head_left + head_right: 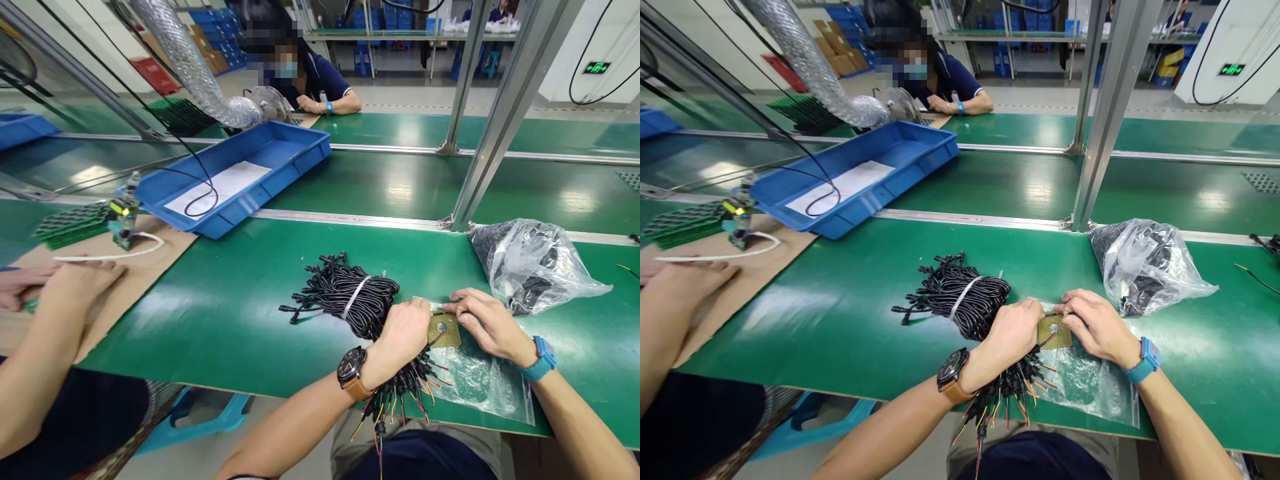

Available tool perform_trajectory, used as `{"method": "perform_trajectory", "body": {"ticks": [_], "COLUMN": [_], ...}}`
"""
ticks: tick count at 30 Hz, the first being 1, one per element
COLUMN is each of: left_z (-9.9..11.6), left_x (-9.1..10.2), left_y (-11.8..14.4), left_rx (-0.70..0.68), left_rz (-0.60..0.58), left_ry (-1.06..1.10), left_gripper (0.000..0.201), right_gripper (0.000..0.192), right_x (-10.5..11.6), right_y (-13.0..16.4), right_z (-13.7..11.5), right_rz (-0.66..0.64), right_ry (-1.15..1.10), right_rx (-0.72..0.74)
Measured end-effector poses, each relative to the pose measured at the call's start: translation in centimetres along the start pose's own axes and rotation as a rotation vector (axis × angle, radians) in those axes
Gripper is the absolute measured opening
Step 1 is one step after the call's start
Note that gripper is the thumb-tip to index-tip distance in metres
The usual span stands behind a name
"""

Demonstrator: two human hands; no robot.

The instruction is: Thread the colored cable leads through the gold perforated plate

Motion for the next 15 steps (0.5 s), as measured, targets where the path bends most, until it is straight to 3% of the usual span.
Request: {"method": "perform_trajectory", "body": {"ticks": [3,9,15], "left_z": [-0.2,-0.6,-1.6], "left_x": [0.1,0.2,-0.3], "left_y": [0.2,0.6,0.3], "left_rx": [-0.032,-0.134,-0.172], "left_rz": [0.022,0.086,0.185], "left_ry": [-0.013,0.051,0.243], "left_gripper": [0.015,0.012,0.012], "right_gripper": [0.024,0.016,0.014], "right_x": [-0.2,0.5,-0.3], "right_y": [-0.1,0.4,-0.2], "right_z": [0.1,1.0,1.3], "right_rz": [-0.04,0.247,0.271], "right_ry": [-0.007,0.027,0.138], "right_rx": [0.005,-0.103,-0.091]}}
Point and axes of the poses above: each hand's wrist, its own y-axis away from the middle knuckle, its own x-axis out of the back of the hand, z = x × y, the point moved 3 cm from there along -y, towards the middle knuckle, and after that the axes turned 1 degree about y, right-handed, at the moved point
